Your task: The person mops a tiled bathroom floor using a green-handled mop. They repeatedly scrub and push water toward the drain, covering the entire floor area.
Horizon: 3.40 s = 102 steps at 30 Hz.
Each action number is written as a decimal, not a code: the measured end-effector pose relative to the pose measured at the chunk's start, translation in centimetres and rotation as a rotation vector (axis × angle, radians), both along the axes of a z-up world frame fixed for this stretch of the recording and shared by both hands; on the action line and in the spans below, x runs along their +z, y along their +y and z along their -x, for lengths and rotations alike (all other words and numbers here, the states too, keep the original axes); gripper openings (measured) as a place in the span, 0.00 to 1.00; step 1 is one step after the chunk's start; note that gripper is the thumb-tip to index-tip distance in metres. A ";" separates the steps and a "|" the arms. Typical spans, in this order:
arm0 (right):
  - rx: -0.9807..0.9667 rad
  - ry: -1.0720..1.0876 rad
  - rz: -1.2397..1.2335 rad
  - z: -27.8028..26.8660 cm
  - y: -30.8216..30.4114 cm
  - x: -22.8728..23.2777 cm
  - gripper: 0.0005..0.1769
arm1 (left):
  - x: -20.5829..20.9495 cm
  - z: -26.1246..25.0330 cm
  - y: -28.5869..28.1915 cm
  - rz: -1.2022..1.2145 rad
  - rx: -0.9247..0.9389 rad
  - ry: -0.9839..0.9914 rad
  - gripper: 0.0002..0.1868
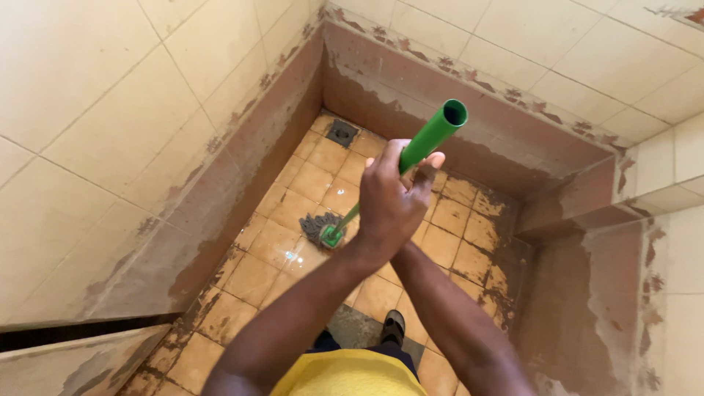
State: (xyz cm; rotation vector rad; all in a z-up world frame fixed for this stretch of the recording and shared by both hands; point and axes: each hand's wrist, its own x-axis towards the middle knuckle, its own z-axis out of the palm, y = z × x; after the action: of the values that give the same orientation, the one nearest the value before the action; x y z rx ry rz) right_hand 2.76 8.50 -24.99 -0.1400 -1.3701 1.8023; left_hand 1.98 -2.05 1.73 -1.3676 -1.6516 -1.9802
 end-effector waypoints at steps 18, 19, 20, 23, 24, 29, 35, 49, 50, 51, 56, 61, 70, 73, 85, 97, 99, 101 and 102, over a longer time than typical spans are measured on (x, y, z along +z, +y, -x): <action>-0.052 -0.128 -0.108 -0.7 -3.1 13.0 0.14 | 0.9 1.7 0.1 0.269 -0.127 -0.309 0.25; 0.085 -0.186 -0.178 -1.6 -2.4 14.4 0.15 | 0.8 1.8 0.1 0.272 -0.214 -0.327 0.24; 0.221 -0.242 -0.258 -2.1 -1.7 15.6 0.15 | 0.7 2.3 0.2 0.266 -0.302 -0.340 0.24; 0.247 -0.167 -0.488 -2.2 -0.7 16.4 0.15 | 1.0 2.8 0.4 0.254 -0.501 -0.335 0.23; 0.148 -0.153 -0.451 -1.8 -0.7 15.7 0.14 | 1.3 3.1 0.4 0.248 -0.548 -0.322 0.22; -0.092 -0.052 0.075 -1.0 -1.5 9.5 0.18 | 1.8 1.1 0.7 0.226 -0.180 -0.233 0.22; 0.066 -0.170 -0.358 -0.1 0.4 11.0 0.19 | 0.6 3.7 2.0 0.311 -0.322 -0.313 0.27; 0.058 0.057 -0.105 1.1 -0.8 13.6 0.10 | 0.5 2.9 1.1 0.215 -0.143 -0.208 0.24; 0.017 0.125 -0.117 1.3 -0.8 13.0 0.09 | 0.3 2.9 1.6 0.255 -0.151 -0.238 0.26; -0.007 0.088 -0.144 1.4 -0.6 12.4 0.10 | 0.1 2.9 2.0 0.296 -0.159 -0.269 0.28; -0.228 -0.144 -0.383 0.3 -0.2 10.9 0.12 | -0.1 3.5 3.6 0.339 -0.358 -0.299 0.27; 0.070 -0.198 -0.366 -1.3 1.4 13.3 0.12 | -0.8 4.2 4.5 0.405 -0.525 -0.308 0.28; -0.020 -0.200 -0.299 0.0 1.8 11.5 0.11 | -0.9 4.9 5.2 0.422 -0.559 -0.285 0.27; -0.230 -0.129 -0.215 1.3 0.5 8.5 0.10 | -0.5 2.9 4.1 0.355 -0.184 -0.305 0.25; 0.266 -0.283 -0.285 1.3 6.0 4.3 0.17 | -5.1 10.7 7.9 0.536 -0.902 -0.261 0.32; 0.275 0.125 0.445 7.4 5.4 -9.7 0.14 | -8.3 9.8 9.3 0.290 -0.111 -0.266 0.15; 0.363 0.161 0.561 7.8 5.7 -11.5 0.15 | -8.8 11.2 9.8 0.337 -0.225 -0.269 0.14; 0.222 -0.042 0.316 7.4 6.2 -12.8 0.15 | -8.9 12.4 10.4 0.339 -0.331 -0.243 0.13; 0.221 -0.061 0.292 7.7 6.4 -13.0 0.16 | -8.8 13.2 10.7 0.338 -0.385 -0.224 0.12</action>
State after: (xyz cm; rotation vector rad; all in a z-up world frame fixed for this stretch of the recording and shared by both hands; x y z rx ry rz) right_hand -4.99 14.95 -38.02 -0.2052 -1.1941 2.1950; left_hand -11.25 8.67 -7.10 -1.7502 -2.0248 -2.2005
